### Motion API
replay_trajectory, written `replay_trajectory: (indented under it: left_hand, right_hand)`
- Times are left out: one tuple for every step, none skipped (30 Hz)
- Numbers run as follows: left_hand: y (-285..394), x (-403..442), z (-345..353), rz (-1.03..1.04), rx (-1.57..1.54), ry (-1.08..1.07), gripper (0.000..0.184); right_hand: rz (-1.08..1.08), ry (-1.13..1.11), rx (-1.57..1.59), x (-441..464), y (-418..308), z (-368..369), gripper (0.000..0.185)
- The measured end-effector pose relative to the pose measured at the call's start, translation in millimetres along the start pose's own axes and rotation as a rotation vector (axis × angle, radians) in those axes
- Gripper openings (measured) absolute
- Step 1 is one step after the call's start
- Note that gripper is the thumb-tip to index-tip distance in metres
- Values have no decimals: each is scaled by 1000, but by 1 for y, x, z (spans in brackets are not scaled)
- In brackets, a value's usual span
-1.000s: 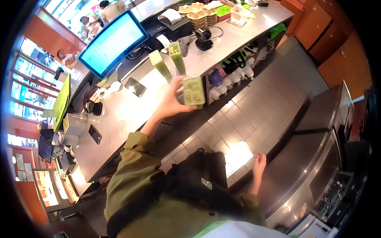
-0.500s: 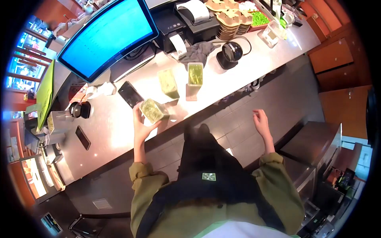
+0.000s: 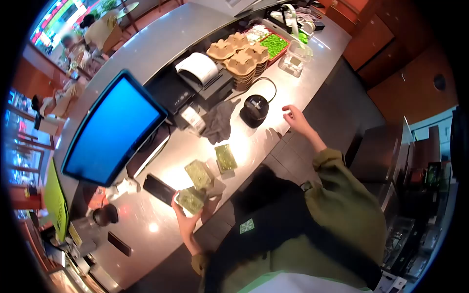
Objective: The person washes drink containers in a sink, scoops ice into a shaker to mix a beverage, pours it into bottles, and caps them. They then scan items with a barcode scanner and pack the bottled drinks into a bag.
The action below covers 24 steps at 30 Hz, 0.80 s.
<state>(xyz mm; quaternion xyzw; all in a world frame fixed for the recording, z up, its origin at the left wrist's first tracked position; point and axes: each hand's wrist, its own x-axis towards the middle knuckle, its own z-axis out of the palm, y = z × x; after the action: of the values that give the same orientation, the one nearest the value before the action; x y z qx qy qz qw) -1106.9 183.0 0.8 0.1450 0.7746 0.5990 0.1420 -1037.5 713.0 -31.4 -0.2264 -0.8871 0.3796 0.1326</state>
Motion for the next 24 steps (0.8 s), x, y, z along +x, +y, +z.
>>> replay_trajectory:
  left_hand:
    - [0,-2,0,-10,-2,0,96]
    - [14,-4,5,-84,-61,15,98]
    - [27,-5,11,-158,-118,33,100]
    - [25,-7,14,-153,-100,61,100]
    - [20,-13,16,-149,-80,93,100]
    - [0,-23,13,-200,4,129,99]
    - [-19,-34,10,-253,87,169,98]
    - [-17,-42,13,-289,49,233,94]
    - [-16,-53,23,-329,5,300,90]
    - [-26,-76,29,-384,-38,451,83]
    - [-35,-99,36,-427,-86,608,77]
    - [-31,-109,64,-487,-78,757,76]
    - [-27,-106,105,-555,-55,852,75]
    - [-23,-107,149,-651,-30,930,74]
    - [-16,-105,195,-758,-18,966,73]
    - [-8,-105,242,-878,-18,965,72]
    - [-2,-106,285,-982,-26,942,71]
    - [4,-106,327,-1075,-34,901,70]
    - [14,-103,363,-1148,-44,849,69]
    - [19,-99,394,-1213,-47,783,68]
    - [26,-90,424,-1269,-53,719,67]
    - [30,-77,450,-1309,-58,644,66]
    - [32,-61,478,-1348,-71,576,65]
    - [34,-44,501,-1362,-77,520,64]
  right_hand:
    - [-72,62,12,22,13,-8,26]
    - [-69,81,47,46,16,-22,25]
    - [-70,98,83,74,19,-38,24]
    - [-69,123,129,104,34,-53,24]
    - [-70,143,180,135,50,-68,23]
    - [-7,160,220,163,57,-88,23]
    - [55,172,260,191,62,-110,23]
    - [43,188,288,229,84,-130,23]
    - [30,199,312,264,111,-151,24]
    - [10,232,383,295,126,-176,23]
    - [-12,265,457,325,135,-204,24]
    - [33,310,518,356,147,-227,24]
    - [17,345,494,393,165,-252,24]
    - [6,371,471,429,186,-270,25]
    - [8,390,447,463,210,-284,25]
    - [-47,394,413,495,233,-295,26]
    - [-141,390,275,524,254,-301,30]
    - [-217,319,114,546,271,-305,33]
    - [-290,251,-44,559,276,-307,36]
    - [-362,92,-159,567,280,-305,42]
    - [-405,-145,-507,574,273,-306,50]
    - [-396,-304,-676,578,265,-303,56]
    - [-406,-469,-832,582,258,-299,63]
    - [-527,-397,-797,590,285,-284,62]
